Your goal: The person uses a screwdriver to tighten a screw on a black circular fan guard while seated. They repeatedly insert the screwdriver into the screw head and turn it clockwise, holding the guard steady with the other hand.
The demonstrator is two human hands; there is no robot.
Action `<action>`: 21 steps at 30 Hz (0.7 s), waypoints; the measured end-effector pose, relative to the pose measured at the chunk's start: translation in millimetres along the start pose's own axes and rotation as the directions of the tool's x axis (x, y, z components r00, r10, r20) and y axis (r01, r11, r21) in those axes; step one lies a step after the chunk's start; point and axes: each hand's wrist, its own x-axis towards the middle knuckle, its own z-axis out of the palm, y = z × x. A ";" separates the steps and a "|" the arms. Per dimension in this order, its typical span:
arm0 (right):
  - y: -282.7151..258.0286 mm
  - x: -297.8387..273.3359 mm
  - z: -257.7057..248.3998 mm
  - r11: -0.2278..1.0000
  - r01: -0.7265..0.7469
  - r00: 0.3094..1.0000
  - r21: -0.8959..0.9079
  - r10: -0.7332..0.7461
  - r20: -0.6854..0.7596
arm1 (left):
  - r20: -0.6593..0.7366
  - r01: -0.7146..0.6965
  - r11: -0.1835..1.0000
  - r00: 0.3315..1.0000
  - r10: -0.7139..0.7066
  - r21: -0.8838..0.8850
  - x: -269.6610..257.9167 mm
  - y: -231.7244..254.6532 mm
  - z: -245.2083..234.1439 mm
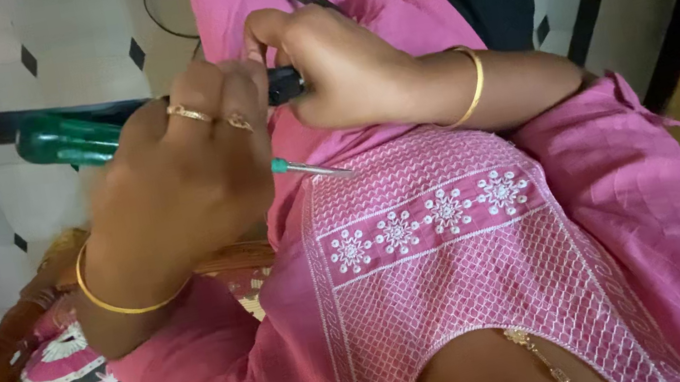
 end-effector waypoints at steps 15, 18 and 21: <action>3.5 -1.6 2.6 0.998 0.049 0.998 -0.033 -0.050 -0.023 | 0.040 0.000 0.998 0.999 0.002 -0.063 3.7 -5.4 -4.4; -3.4 -6.8 -3.2 0.986 0.086 0.994 -0.144 -0.093 -0.048 | -0.024 0.010 0.994 1.000 -0.012 -0.108 -1.9 -1.7 -3.3; -14.2 -16.9 -17.9 0.948 0.097 0.990 -0.305 -0.124 -0.073 | -0.102 0.058 0.981 0.992 -0.078 -0.183 -9.6 5.6 2.8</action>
